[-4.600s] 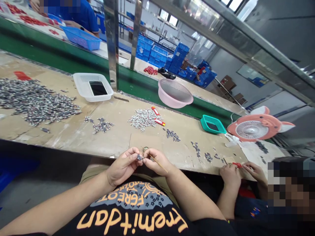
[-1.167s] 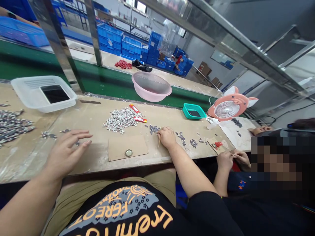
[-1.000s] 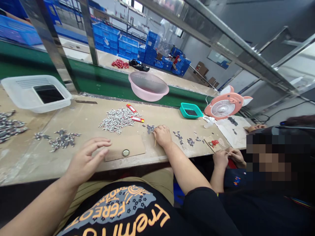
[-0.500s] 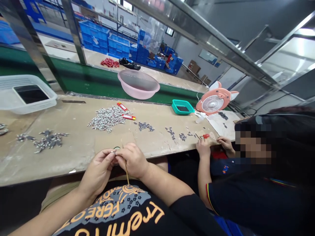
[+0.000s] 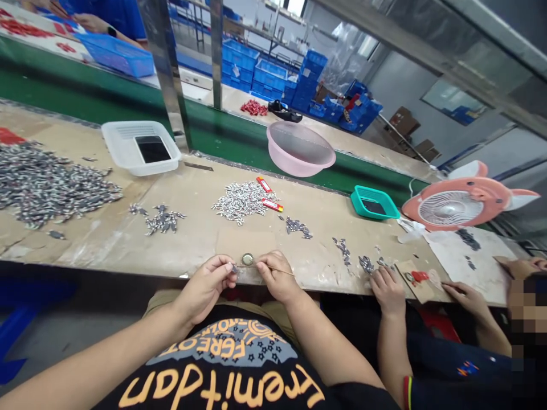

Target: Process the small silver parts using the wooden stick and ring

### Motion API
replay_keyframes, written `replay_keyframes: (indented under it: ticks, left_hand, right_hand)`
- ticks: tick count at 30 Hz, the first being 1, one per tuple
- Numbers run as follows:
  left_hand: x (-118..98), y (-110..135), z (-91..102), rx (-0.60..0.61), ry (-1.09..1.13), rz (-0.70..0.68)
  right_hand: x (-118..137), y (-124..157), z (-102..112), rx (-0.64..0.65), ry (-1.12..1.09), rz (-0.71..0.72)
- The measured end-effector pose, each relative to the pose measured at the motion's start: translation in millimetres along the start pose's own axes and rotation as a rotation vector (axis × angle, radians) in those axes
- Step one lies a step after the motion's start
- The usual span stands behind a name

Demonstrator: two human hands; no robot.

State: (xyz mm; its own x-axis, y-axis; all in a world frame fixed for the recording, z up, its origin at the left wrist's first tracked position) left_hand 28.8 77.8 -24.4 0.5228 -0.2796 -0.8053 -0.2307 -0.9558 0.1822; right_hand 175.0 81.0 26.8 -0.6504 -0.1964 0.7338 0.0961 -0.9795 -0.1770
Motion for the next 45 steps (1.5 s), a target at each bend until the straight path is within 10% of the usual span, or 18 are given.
replay_keyframes:
  ticks: [14,45]
  left_hand:
    - [7,-10,-7.1,0.059,-0.018,0.075]
    - [6,-9,-7.2,0.076,-0.002,0.079]
  right_hand:
    - [7,-1,12,0.019,-0.448,-0.116]
    - [32,5,13,0.062,-0.239,-0.009]
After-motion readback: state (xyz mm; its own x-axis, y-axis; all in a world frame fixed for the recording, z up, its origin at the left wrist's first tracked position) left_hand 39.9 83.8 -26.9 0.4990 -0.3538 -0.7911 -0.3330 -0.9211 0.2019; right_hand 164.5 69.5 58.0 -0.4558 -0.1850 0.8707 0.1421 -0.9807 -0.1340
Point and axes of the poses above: each hand's wrist, its own y-axis away from the middle knuckle, its own z-axis out of the back of the hand, x = y × z, the point moved 9 cm from there along -y, towards the middle knuckle, and after that the axes turned 13 degrees about -z, right-handed, at the moved point
